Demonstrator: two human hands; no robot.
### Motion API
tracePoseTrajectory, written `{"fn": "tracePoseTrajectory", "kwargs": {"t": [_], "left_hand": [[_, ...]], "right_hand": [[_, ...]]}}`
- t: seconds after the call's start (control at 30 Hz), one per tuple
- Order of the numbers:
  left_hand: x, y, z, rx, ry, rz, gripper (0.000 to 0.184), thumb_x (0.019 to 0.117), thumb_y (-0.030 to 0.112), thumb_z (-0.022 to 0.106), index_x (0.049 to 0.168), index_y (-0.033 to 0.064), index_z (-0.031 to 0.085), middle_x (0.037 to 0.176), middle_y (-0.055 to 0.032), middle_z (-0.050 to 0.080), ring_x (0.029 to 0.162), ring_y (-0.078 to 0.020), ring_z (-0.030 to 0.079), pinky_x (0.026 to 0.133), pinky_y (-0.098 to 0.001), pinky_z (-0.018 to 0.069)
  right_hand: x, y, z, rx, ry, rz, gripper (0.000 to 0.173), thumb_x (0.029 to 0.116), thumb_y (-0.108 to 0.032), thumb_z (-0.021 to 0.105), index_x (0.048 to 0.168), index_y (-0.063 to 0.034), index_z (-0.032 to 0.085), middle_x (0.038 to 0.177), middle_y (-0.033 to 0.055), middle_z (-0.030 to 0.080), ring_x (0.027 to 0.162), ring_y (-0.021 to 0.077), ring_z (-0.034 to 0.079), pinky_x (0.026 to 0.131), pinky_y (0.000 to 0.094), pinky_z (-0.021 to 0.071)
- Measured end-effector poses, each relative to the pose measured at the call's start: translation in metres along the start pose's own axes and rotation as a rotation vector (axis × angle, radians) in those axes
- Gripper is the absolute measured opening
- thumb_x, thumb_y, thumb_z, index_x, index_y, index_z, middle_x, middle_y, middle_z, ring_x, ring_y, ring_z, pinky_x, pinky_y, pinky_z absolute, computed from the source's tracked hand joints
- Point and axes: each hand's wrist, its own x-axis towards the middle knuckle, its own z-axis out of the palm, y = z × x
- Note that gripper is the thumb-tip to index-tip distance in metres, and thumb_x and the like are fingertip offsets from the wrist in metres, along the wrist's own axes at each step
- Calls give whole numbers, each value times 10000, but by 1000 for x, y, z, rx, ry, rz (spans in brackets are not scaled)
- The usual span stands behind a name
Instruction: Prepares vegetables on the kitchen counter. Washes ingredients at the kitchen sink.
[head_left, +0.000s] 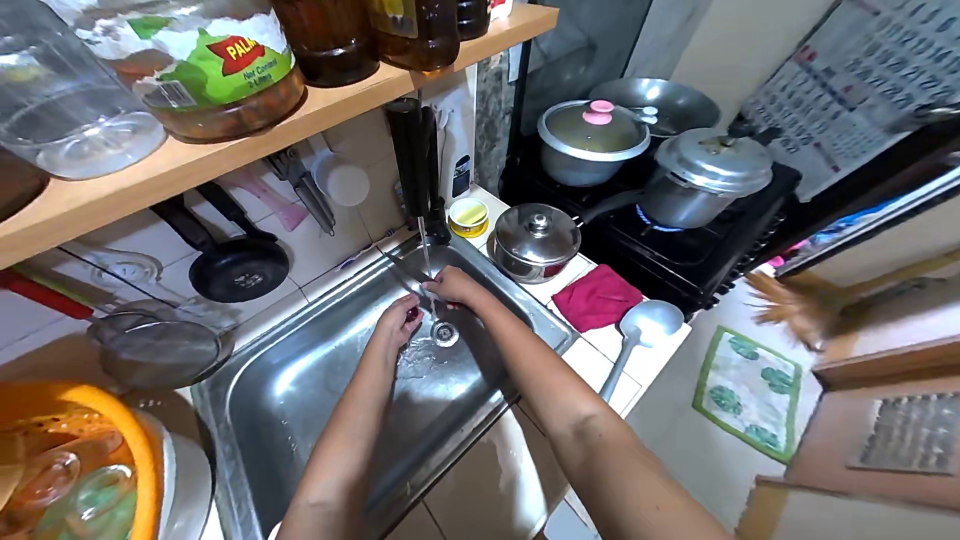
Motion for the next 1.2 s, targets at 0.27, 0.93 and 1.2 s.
{"fn": "tracePoseTrajectory", "kwargs": {"t": [0.27, 0.93, 1.2], "left_hand": [[13, -11, 26, -46, -90, 51, 466, 981, -137, 456, 1429, -44, 368, 1255, -197, 514, 995, -201, 580, 874, -270, 524], [5, -4, 3, 660, -183, 136, 524, 991, -73, 562, 1477, -44, 369, 1429, -267, 459, 1159, -282, 588, 972, -362, 520], [-49, 15, -68, 1608, -316, 159, 457, 929, -11, 695, 1361, -69, 558, 1361, -309, 568, 1303, -437, 532, 1120, -547, 388]], "right_hand": [[17, -11, -29, -110, -13, -80, 343, 1054, -262, 581, 973, 57, 680, 802, 158, 630, 643, 227, 601, 649, 419, 521], [51, -30, -60, -30, 138, -114, 374, 1103, -238, 435, 1274, 25, 638, 1214, 277, 646, 1091, 401, 649, 941, 592, 489], [28, -18, -22, 134, 230, -88, 447, 1075, -211, 506, 1465, 7, 479, 1319, 299, 605, 1185, 435, 630, 997, 595, 495]]}}
